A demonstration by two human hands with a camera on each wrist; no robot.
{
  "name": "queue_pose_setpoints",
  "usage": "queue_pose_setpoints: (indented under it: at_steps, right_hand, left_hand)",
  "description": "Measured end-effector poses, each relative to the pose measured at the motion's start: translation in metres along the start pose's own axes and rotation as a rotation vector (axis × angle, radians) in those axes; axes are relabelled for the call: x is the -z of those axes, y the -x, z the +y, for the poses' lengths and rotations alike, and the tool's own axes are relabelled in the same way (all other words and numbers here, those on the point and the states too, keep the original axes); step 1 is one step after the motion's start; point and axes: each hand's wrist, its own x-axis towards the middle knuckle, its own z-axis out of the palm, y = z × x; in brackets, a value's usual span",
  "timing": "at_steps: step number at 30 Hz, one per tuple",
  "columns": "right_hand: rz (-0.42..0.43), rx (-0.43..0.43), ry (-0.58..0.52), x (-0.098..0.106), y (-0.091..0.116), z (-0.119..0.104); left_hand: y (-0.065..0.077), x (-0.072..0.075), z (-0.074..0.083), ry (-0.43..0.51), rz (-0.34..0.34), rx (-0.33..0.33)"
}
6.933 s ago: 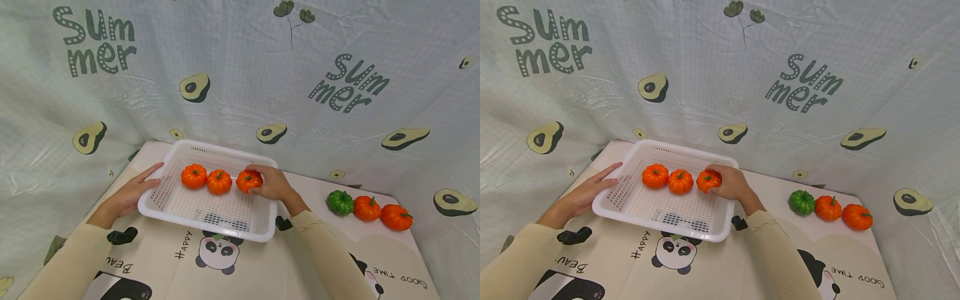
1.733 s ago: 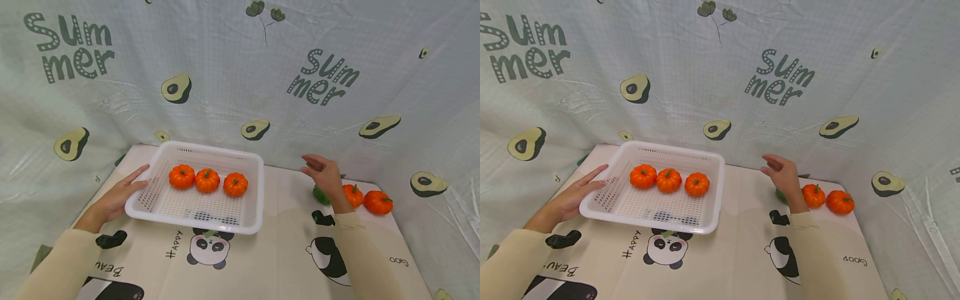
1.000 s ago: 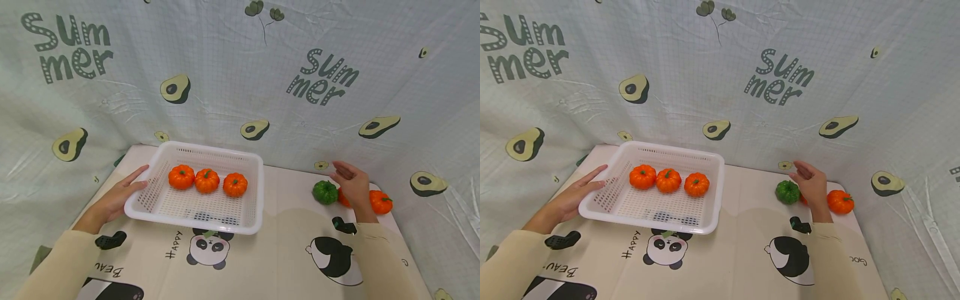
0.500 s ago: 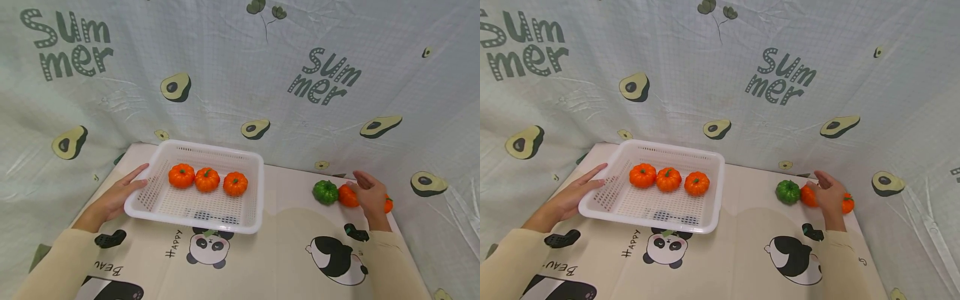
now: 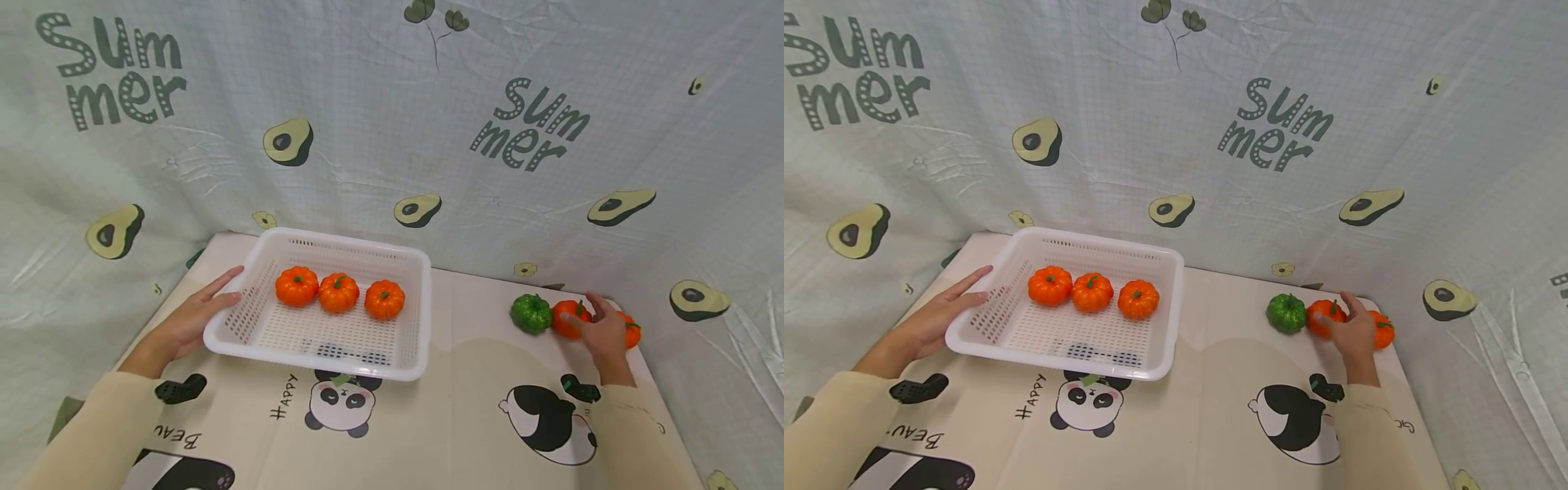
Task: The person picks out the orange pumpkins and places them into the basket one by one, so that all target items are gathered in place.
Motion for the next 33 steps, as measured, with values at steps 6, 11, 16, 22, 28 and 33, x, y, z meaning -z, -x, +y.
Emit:
queue_pose_setpoints:
  at_steps: [6,11,16,22,28,33]
  right_hand:
    - [-0.039,-0.009,0.045,0.0,0.0,0.01]
    - [-0.055,-0.021,0.061,-0.003,0.0,0.017]
    - [-0.026,-0.045,0.062,-0.007,0.0,0.022]
    - [0.034,-0.061,0.077,-0.01,0.0,0.021]
    - [0.071,-0.08,0.104,-0.008,0.004,0.02]
    - [0.103,-0.102,0.092,-0.006,0.007,0.016]
  left_hand:
    - [0.0,0.0,0.0,-0.006,0.005,-0.003]
    - [0.0,0.0,-0.002,-0.006,0.008,0.004]
    - [0.0,0.0,-0.003,0.0,0.008,0.006]
    - [0.0,0.001,-0.002,-0.009,0.012,-0.009]
    - [0.0,0.0,0.0,-0.002,0.008,-0.003]
    - [0.0,-0.001,0.001,0.012,0.011,0.005]
